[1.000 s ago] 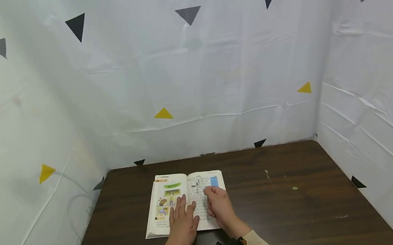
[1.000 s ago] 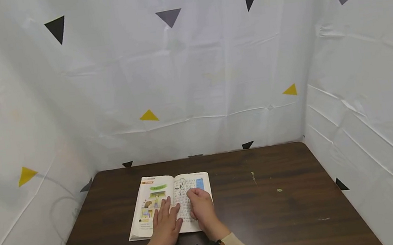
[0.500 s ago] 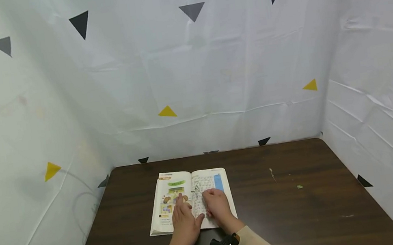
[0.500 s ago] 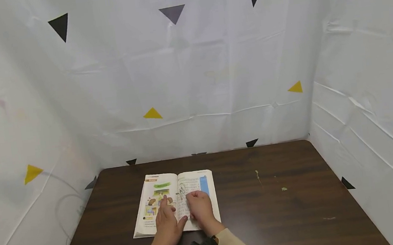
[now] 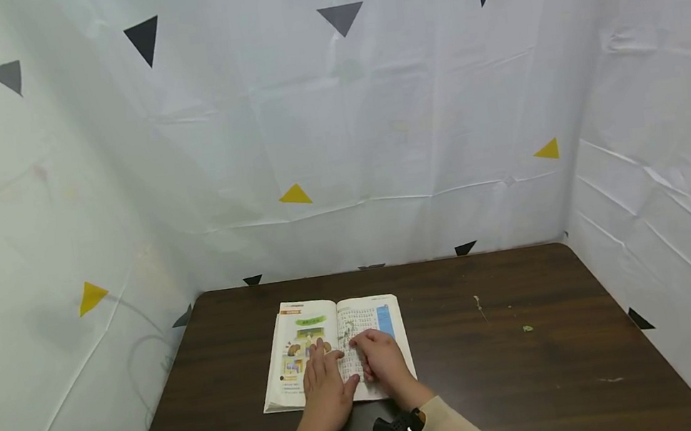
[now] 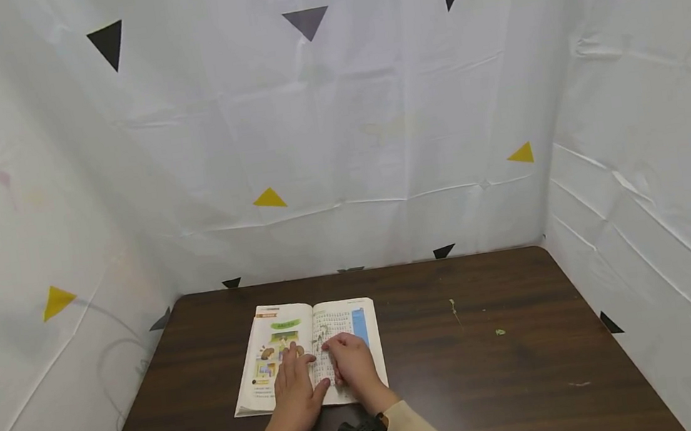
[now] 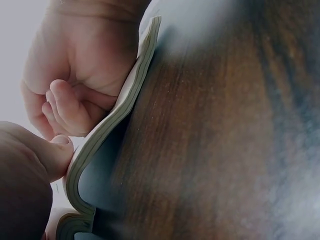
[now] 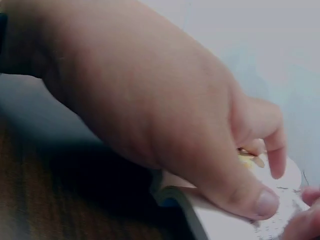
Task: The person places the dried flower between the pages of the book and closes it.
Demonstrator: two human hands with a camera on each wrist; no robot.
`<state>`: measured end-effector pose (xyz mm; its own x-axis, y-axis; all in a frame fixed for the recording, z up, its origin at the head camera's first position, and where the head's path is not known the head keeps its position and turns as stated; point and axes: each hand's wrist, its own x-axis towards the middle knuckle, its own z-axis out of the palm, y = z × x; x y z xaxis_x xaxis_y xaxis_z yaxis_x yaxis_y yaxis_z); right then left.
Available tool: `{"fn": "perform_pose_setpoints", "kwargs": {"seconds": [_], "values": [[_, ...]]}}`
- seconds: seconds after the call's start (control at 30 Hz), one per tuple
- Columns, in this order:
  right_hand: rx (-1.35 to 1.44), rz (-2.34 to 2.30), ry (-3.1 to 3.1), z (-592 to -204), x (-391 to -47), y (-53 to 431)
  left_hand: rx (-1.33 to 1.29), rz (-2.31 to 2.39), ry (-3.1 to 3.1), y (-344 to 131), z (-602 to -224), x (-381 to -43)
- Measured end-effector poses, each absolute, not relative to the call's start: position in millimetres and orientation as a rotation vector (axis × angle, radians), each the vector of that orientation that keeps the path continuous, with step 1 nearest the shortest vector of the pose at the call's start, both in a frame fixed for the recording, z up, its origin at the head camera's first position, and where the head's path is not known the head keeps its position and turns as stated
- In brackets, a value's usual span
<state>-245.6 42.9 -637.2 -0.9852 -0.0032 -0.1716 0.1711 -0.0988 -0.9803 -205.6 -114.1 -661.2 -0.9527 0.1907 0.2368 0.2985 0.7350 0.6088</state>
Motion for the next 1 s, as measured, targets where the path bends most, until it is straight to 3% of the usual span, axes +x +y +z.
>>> {"fn": "perform_pose_setpoints", "kwargs": {"seconds": [0.6,1.0], "values": [[0.135,-2.213,2.057,-637,-244,42,-0.459,-0.980,-2.755,-115,-656,-204],[0.114,-2.329,1.914,-638,-244,54,-0.438,-0.929,-2.748,-116,-674,-210]]}}
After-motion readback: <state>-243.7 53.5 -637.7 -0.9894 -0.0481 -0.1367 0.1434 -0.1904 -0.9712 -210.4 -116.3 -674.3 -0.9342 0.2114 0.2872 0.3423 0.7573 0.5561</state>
